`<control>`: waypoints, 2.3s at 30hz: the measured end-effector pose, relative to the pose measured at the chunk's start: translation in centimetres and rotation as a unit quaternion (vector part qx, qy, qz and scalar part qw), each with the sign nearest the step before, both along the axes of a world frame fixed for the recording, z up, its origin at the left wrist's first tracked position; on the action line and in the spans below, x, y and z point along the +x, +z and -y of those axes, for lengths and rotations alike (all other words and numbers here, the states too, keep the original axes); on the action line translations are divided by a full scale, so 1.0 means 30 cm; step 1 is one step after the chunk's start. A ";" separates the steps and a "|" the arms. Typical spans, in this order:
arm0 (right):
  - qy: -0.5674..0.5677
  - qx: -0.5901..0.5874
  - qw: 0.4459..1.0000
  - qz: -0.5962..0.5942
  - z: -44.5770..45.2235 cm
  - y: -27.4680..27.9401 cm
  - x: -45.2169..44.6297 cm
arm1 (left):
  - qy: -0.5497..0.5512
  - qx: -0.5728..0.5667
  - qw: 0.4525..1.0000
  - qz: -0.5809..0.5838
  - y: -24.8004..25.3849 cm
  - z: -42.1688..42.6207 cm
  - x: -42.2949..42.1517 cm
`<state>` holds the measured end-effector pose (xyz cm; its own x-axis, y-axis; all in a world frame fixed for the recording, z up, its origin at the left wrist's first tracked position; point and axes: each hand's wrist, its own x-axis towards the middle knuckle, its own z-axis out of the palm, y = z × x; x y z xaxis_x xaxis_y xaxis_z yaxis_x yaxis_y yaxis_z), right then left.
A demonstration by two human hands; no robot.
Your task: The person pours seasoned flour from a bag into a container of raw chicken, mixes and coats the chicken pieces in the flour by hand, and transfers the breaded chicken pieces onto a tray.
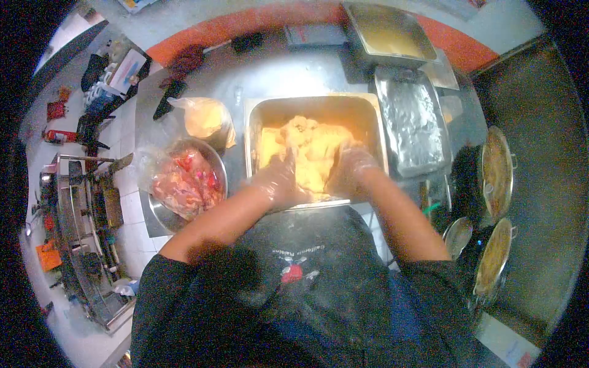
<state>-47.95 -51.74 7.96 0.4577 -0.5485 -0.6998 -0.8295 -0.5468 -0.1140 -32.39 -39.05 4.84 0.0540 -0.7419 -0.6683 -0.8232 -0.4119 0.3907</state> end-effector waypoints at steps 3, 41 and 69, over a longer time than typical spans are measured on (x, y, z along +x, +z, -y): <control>0.041 0.012 0.999 -0.024 -0.062 -0.114 -0.008 | 0.051 0.056 0.997 -0.021 -0.066 0.014 -0.028; 0.149 0.235 0.960 0.008 0.046 -0.144 0.031 | 0.206 -0.019 0.978 -0.040 -0.280 0.052 -0.120; 0.121 0.119 0.980 0.105 0.253 -0.055 0.058 | 0.288 0.047 0.955 -0.060 -0.106 0.104 -0.015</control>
